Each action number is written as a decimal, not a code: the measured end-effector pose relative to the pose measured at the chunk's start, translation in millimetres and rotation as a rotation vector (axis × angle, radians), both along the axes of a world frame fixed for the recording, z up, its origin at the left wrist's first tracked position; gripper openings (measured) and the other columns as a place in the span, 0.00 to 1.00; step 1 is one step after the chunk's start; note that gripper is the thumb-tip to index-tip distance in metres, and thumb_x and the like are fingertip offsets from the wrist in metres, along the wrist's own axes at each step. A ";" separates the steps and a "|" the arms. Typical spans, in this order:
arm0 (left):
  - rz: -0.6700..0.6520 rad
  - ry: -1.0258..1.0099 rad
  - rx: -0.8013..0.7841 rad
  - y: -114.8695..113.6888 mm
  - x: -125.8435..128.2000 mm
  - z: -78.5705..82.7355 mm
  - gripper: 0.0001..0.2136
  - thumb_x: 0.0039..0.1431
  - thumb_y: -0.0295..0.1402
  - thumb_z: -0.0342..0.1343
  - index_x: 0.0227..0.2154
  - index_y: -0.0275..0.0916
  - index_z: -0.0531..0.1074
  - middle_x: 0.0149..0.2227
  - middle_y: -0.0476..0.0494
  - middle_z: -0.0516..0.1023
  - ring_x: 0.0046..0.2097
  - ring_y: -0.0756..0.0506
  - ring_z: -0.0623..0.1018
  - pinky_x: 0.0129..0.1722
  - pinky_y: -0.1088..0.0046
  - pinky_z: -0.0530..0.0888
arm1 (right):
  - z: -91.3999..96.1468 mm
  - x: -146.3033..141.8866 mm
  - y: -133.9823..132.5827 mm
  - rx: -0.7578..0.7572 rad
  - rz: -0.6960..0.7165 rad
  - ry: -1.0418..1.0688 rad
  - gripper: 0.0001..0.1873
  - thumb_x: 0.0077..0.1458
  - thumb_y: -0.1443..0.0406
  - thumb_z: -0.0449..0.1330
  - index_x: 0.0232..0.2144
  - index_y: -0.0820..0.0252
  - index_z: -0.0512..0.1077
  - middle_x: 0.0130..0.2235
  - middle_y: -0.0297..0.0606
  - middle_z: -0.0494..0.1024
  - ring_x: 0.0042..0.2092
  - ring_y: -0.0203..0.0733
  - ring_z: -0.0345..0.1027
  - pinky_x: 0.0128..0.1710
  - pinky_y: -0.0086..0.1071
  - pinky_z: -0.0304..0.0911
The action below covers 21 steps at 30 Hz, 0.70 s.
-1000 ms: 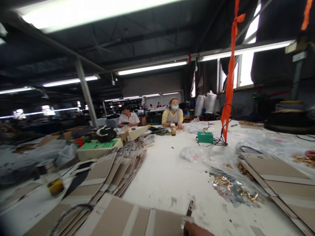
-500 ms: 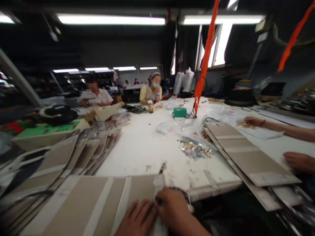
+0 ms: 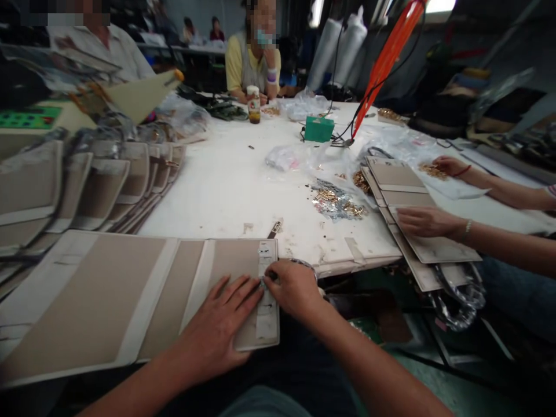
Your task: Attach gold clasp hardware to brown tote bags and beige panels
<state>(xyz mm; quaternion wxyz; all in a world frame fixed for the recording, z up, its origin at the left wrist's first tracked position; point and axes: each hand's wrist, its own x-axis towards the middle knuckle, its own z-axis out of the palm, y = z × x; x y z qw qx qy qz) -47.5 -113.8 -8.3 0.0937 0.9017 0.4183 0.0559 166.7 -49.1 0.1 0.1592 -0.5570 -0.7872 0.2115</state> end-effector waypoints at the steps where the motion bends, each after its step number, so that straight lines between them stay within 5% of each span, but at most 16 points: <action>1: -0.006 0.001 -0.007 0.9 -0.2 -0.2 0.43 0.52 0.39 0.61 0.70 0.40 0.53 0.73 0.38 0.55 0.73 0.33 0.53 0.72 0.46 0.38 | -0.8 -0.2 -1.1 0.022 0.008 -0.014 0.06 0.62 0.62 0.62 0.37 0.55 0.79 0.38 0.35 0.82 0.40 0.40 0.74 0.39 0.30 0.59; 13: 0.004 0.008 -0.049 2.4 6.9 -0.2 0.45 0.52 0.38 0.61 0.72 0.39 0.48 0.72 0.34 0.54 0.73 0.33 0.51 0.72 0.45 0.37 | 5.3 -2.6 5.7 -0.022 0.121 -0.104 0.08 0.62 0.65 0.60 0.37 0.55 0.81 0.38 0.37 0.83 0.42 0.42 0.75 0.41 0.30 0.62; 17: 0.000 -0.004 -0.046 3.3 6.2 -0.7 0.43 0.55 0.44 0.60 0.71 0.40 0.51 0.72 0.33 0.55 0.73 0.32 0.51 0.72 0.44 0.38 | 12.5 6.7 9.8 -0.164 0.094 0.146 0.10 0.58 0.68 0.61 0.39 0.56 0.82 0.40 0.35 0.84 0.42 0.41 0.76 0.44 0.31 0.65; 21: -0.003 -0.014 -0.056 4.8 6.3 0.5 0.42 0.54 0.44 0.62 0.69 0.41 0.54 0.71 0.35 0.56 0.73 0.33 0.51 0.72 0.45 0.39 | 30.2 12.8 16.8 -0.275 -0.098 0.631 0.11 0.59 0.59 0.64 0.28 0.58 0.78 0.24 0.29 0.76 0.27 0.35 0.67 0.29 0.28 0.61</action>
